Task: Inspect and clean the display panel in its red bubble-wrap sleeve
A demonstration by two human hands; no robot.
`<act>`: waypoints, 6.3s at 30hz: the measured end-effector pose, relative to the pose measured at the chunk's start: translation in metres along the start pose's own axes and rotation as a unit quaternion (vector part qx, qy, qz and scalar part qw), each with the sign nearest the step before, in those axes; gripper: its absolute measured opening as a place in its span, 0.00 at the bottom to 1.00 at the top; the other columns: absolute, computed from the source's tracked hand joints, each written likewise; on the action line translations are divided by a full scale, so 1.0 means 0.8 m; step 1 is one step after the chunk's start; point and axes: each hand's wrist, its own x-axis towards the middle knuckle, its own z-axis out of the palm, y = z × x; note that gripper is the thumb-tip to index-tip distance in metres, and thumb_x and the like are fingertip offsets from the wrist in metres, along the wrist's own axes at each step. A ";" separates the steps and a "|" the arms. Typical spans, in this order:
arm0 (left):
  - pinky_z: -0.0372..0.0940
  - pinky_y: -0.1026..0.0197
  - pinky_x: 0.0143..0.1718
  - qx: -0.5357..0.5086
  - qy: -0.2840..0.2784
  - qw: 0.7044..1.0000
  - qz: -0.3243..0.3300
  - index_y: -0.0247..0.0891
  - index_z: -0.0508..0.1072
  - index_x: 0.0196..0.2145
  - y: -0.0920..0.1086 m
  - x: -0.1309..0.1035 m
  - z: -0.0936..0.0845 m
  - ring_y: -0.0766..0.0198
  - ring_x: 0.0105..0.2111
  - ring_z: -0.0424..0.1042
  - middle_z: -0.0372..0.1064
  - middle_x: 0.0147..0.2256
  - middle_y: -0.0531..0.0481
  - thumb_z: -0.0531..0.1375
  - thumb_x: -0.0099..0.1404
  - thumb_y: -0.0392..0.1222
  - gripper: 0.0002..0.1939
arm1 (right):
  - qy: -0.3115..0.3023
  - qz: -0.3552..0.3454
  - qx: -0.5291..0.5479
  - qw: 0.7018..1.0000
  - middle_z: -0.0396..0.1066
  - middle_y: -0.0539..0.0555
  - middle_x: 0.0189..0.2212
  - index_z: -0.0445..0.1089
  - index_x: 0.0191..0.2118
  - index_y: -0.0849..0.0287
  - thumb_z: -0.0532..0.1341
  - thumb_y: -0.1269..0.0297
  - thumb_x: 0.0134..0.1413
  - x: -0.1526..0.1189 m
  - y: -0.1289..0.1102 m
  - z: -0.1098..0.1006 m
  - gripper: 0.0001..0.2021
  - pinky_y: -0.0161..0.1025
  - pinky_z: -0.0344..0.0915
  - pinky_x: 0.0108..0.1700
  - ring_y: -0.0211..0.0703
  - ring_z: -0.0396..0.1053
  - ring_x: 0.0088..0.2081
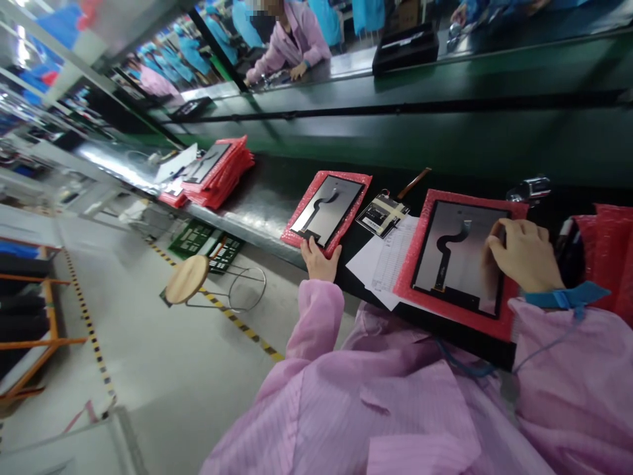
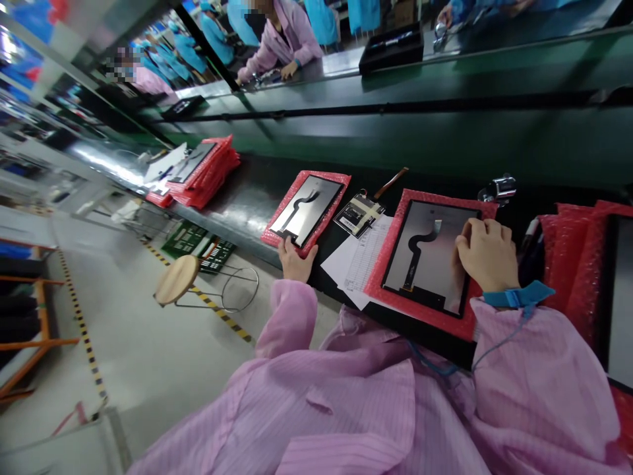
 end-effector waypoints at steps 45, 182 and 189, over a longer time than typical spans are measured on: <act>0.49 0.35 0.70 0.113 -0.255 0.929 0.242 0.35 0.51 0.72 0.127 0.017 0.045 0.36 0.72 0.49 0.50 0.71 0.30 0.65 0.63 0.58 0.49 | 0.102 0.156 0.078 0.979 0.70 0.69 0.52 0.70 0.55 0.67 0.53 0.75 0.61 0.042 0.014 0.039 0.18 0.59 0.64 0.57 0.63 0.66 0.54; 0.64 0.42 0.58 -0.045 -0.155 0.886 0.434 0.36 0.72 0.57 0.105 -0.068 0.050 0.46 0.55 0.65 0.63 0.54 0.34 0.53 0.74 0.41 0.18 | -0.022 -0.104 0.378 0.920 0.74 0.56 0.45 0.68 0.50 0.56 0.46 0.40 0.70 0.008 -0.077 0.037 0.26 0.49 0.60 0.55 0.49 0.64 0.48; 0.64 0.42 0.60 -0.038 -0.147 0.885 0.441 0.34 0.74 0.57 0.104 -0.067 0.054 0.47 0.55 0.65 0.63 0.55 0.32 0.52 0.75 0.40 0.19 | -0.016 -0.106 0.376 0.920 0.74 0.56 0.45 0.68 0.50 0.56 0.45 0.37 0.70 0.009 -0.076 0.039 0.28 0.48 0.60 0.54 0.49 0.64 0.47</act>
